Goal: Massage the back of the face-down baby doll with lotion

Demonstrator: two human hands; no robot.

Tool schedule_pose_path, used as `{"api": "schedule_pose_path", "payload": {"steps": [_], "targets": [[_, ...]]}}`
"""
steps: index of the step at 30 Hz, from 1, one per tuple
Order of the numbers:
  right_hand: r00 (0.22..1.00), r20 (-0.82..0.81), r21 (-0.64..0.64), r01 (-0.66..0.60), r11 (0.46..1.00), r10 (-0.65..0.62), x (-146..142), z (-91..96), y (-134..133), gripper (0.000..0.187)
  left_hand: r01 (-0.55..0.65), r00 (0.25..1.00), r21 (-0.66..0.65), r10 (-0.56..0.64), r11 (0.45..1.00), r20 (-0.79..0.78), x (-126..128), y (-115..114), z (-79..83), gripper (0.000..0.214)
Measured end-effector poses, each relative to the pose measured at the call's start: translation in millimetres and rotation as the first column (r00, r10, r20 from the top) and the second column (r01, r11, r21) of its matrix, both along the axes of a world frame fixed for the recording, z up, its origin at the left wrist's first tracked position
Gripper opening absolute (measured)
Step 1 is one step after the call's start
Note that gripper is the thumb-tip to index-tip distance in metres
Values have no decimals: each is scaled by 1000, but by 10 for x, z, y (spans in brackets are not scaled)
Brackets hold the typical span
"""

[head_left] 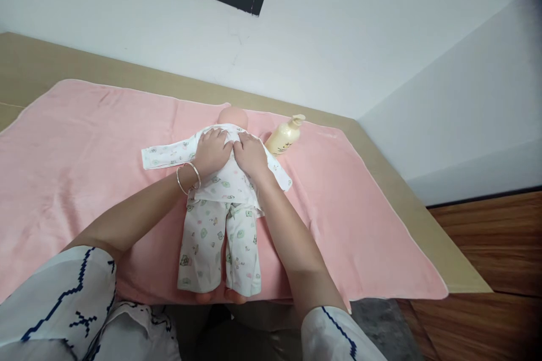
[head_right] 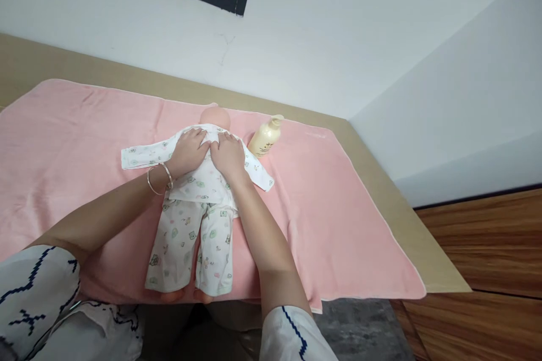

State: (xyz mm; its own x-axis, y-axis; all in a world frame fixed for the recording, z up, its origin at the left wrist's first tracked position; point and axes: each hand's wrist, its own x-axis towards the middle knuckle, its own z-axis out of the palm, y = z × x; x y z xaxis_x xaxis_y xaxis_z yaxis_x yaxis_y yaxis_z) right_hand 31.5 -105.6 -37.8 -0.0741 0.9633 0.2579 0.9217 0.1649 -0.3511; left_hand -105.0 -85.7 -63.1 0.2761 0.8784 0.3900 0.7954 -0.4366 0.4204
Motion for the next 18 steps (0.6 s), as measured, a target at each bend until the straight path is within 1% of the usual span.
{"api": "schedule_pose_path", "payload": {"steps": [3,6,8,11,14,16,18], "targets": [[999,33,5,-8,1000,8,-53,19,-65,36,-1,1000,-10,1,1000,-4,-5,114,-33,40],[999,34,1,-18,1000,18,-111,32,-133,37,-1,1000,1,1,1000,-7,-16,136,-47,41],[999,22,2,-31,1000,31,-109,32,-131,37,2,1000,-6,-2,1000,1,-25,129,-37,41],[999,-22,-26,-36,999,35,-21,16,-35,40,22,1000,-25,-21,999,4,-31,83,3,37],[996,-93,-75,-12,997,5,95,-12,83,43,26,1000,8,-26,1000,-14,-15,-25,48,32],[993,-118,-73,-2,997,-6,135,-27,116,41,10,1000,48,-9,999,-27,5,-98,67,30],[995,-102,-49,-6,999,1,130,-31,101,38,-2,999,67,5,998,-40,20,-127,74,30]]}}
